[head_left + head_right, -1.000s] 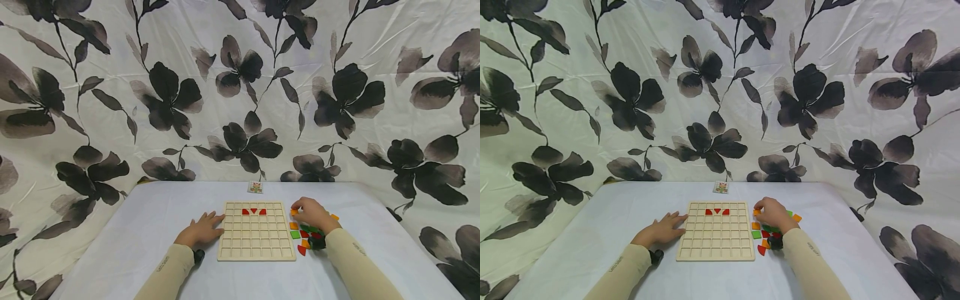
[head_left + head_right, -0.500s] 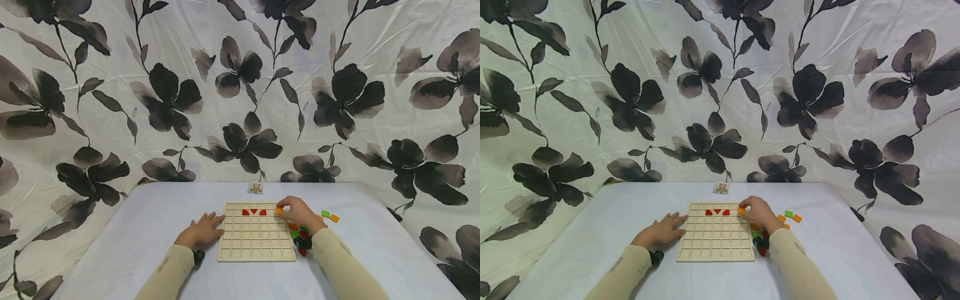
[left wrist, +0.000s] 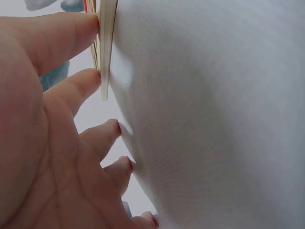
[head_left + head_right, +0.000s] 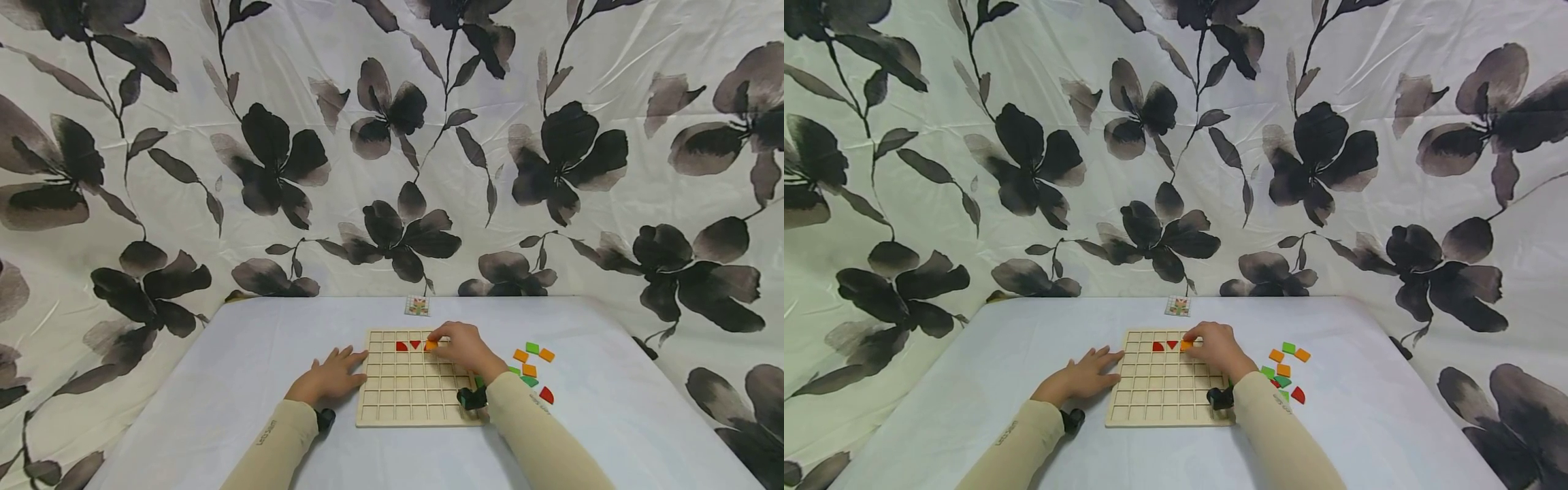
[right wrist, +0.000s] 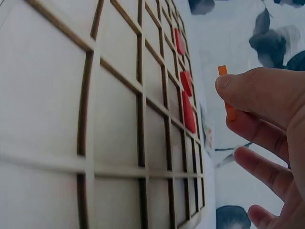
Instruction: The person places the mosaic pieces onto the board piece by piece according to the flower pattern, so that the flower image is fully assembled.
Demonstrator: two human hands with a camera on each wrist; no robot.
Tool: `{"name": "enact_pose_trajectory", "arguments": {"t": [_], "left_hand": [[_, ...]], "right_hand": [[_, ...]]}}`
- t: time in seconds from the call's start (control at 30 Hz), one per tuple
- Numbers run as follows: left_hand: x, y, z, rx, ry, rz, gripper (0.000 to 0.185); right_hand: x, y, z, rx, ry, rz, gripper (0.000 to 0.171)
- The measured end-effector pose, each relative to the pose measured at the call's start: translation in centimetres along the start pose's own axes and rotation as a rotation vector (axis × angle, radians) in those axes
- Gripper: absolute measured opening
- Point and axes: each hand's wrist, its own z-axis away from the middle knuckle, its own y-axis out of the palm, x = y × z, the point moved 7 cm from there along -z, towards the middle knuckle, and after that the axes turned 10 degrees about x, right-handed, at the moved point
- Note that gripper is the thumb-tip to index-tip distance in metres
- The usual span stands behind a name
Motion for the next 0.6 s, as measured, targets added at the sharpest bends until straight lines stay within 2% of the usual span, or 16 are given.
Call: {"name": "enact_pose_trajectory", "arguments": {"t": [0.2,0.4,0.6], "left_hand": [[0.1,0.1,-0.1,0.007,0.001,0.002,0.057],[0.1,0.1,0.0,0.01,0.008,0.004,0.056],[0.1,0.0,0.0,0.003,0.007,0.003,0.056]], "right_hand": [[1.0,0.9,-0.6,0.013,-0.036,0.03,0.023],[1.8,1.9,-0.8,0.048,-0.03,0.046,0.019],[2.5,2.5,-0.8,0.058,-0.057,0.125,0.013]]}}
